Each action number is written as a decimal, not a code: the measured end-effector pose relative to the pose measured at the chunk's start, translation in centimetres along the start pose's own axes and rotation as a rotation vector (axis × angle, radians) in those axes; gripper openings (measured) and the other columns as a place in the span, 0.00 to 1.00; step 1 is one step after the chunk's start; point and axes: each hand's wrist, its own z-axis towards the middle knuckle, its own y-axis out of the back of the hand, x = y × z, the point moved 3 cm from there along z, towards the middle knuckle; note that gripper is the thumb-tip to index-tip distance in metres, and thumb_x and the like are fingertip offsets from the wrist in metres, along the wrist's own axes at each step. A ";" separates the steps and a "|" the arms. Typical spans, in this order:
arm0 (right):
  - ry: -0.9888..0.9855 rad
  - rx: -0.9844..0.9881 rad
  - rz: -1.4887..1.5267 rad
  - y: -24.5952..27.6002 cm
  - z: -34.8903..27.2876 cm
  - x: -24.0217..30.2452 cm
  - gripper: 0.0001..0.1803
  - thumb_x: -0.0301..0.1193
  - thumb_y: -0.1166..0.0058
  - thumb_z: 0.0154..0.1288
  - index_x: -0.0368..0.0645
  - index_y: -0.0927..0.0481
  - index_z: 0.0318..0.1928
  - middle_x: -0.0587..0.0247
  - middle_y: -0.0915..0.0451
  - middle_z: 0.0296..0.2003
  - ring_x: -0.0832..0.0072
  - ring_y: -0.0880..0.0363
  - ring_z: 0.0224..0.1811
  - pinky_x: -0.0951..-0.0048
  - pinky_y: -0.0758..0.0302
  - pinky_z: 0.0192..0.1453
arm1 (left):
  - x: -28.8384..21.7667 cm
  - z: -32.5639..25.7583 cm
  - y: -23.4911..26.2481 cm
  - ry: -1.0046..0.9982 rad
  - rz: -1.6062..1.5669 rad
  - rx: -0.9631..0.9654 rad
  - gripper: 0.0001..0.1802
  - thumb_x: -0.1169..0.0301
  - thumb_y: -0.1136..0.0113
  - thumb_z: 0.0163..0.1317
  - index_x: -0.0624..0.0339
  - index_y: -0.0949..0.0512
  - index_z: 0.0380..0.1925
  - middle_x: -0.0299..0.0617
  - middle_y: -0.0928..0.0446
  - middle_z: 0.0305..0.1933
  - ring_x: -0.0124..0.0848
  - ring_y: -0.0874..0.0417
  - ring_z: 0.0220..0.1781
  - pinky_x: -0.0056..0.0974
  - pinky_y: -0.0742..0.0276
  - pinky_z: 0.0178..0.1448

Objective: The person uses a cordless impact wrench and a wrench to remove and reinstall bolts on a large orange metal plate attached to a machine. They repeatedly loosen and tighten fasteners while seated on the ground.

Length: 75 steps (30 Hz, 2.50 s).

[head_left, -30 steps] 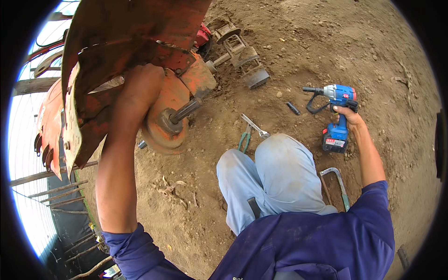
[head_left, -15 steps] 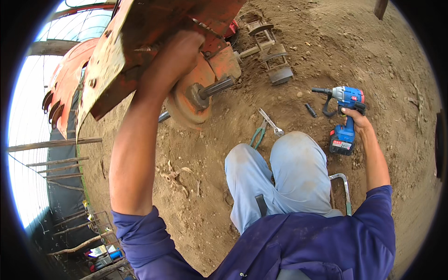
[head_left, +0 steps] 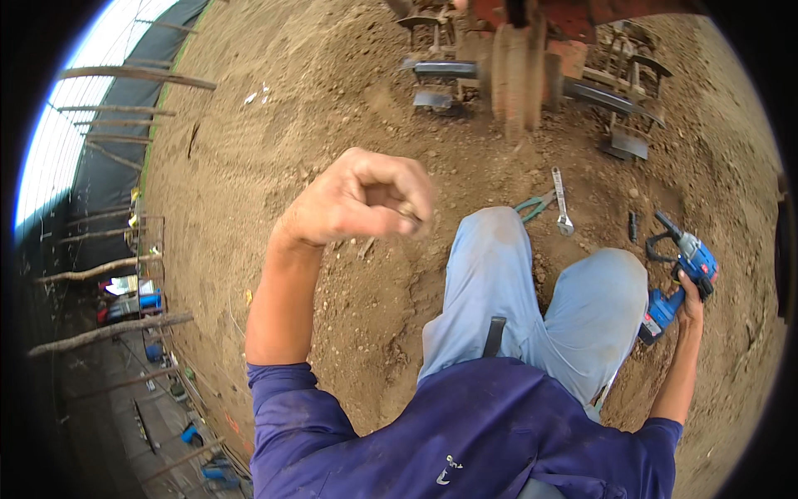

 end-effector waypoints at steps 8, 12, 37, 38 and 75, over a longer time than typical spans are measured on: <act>-0.053 -0.047 -0.121 -2.2 2.0 -0.4 0.13 0.33 0.28 0.70 0.45 0.13 0.51 0.74 0.15 0.33 0.81 0.23 0.26 0.77 0.25 0.32 | 30.0 -21.7 17.1 0.468 -0.350 -1.023 0.08 0.82 0.39 0.68 0.60 0.14 0.42 0.38 0.13 0.39 0.29 0.12 0.38 0.38 0.08 0.47; -0.005 -0.037 -0.188 -3.7 2.4 0.6 0.12 0.32 0.28 0.70 0.47 0.14 0.50 0.74 0.14 0.37 0.81 0.21 0.30 0.76 0.24 0.35 | 39.8 -26.5 17.6 0.647 -0.349 -1.174 0.08 0.82 0.39 0.70 0.60 0.14 0.42 0.40 0.12 0.39 0.29 0.13 0.36 0.38 0.09 0.45; 0.100 -0.051 -0.364 -10.5 -1.7 5.8 0.17 0.32 0.31 0.72 0.42 0.14 0.58 0.73 0.14 0.39 0.83 0.23 0.30 0.77 0.25 0.35 | 44.7 -23.0 15.9 0.765 0.862 -0.753 0.14 0.66 0.30 0.66 0.59 0.14 0.48 0.53 0.13 0.51 0.55 0.14 0.57 0.51 0.19 0.62; 0.105 -0.079 -0.391 -10.3 -1.7 5.9 0.17 0.32 0.31 0.72 0.42 0.14 0.58 0.73 0.14 0.39 0.83 0.22 0.30 0.78 0.25 0.35 | 44.9 -23.8 16.1 0.761 0.824 -0.781 0.13 0.66 0.31 0.66 0.60 0.14 0.47 0.54 0.12 0.48 0.56 0.13 0.55 0.51 0.18 0.61; 0.726 0.190 -1.038 -24.2 -8.1 16.1 0.18 0.28 0.28 0.65 0.38 0.13 0.55 0.55 0.10 0.45 0.65 0.09 0.47 0.63 0.15 0.54 | 22.6 -3.3 -3.1 0.417 -0.308 -0.240 0.15 0.59 0.47 0.86 0.56 0.27 0.62 0.37 0.21 0.38 0.28 0.20 0.33 0.36 0.21 0.35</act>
